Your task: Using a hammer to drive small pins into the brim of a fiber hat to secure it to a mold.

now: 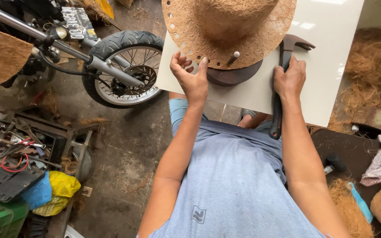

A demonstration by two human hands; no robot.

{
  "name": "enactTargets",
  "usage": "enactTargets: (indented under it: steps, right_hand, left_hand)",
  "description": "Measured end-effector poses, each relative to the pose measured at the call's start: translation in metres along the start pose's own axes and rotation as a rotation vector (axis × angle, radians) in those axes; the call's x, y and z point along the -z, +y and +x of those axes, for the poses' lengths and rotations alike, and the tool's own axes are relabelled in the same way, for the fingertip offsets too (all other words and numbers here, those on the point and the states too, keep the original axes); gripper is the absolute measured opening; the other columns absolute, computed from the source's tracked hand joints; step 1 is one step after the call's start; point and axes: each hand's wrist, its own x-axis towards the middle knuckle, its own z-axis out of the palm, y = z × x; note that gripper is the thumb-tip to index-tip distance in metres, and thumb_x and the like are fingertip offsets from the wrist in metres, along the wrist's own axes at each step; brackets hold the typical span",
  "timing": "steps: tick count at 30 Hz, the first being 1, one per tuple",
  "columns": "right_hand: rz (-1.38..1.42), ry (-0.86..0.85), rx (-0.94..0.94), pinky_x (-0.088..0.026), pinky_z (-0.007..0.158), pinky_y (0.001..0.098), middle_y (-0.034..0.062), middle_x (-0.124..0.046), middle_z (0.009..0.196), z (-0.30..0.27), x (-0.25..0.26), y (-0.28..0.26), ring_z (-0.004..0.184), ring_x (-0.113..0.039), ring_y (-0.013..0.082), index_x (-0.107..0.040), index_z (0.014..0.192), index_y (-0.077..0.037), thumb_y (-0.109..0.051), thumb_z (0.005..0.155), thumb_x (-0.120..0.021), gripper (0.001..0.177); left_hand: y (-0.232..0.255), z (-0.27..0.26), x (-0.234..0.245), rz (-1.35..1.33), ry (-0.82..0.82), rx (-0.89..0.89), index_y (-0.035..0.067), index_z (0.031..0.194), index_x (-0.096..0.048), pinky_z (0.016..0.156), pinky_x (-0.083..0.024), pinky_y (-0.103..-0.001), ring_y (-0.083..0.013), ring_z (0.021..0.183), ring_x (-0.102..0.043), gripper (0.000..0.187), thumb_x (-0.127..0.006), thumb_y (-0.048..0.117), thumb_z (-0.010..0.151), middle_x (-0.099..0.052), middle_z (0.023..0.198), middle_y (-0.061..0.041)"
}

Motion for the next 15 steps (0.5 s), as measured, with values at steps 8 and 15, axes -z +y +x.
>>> enactTargets:
  steps: [8, 15]
  right_hand:
    - [0.141, 0.244, 0.460, -0.049, 0.083, 0.0403, 0.0103, -0.054, 0.090, -0.009, 0.043, -0.088, 0.087, -0.059, 0.0308, -0.068, 0.114, -0.001, 0.001, 0.091, -0.080, 0.026]
    - [0.210, -0.220, 0.633, -0.055, 0.061, 0.0285, 0.0140, -0.060, 0.095, -0.024, 0.039, -0.185, 0.073, -0.059, 0.0190, -0.069, 0.106, 0.003, -0.008, 0.094, -0.075, 0.017]
  left_hand:
    - [0.000, 0.003, -0.006, 0.050, -0.150, 0.291, -0.006, 0.146, -0.034, 0.110, -0.041, -0.054, -0.0479, 0.132, -0.045, 0.098, -0.084, 0.040, 0.075, -0.040, 0.141, -0.031]
    - [0.009, 0.009, -0.001, 0.113, -0.187, 0.120, 0.001, 0.124, -0.048, 0.094, -0.049, -0.042, -0.0316, 0.105, -0.060, 0.059, -0.076, 0.027, 0.080, -0.057, 0.113, -0.017]
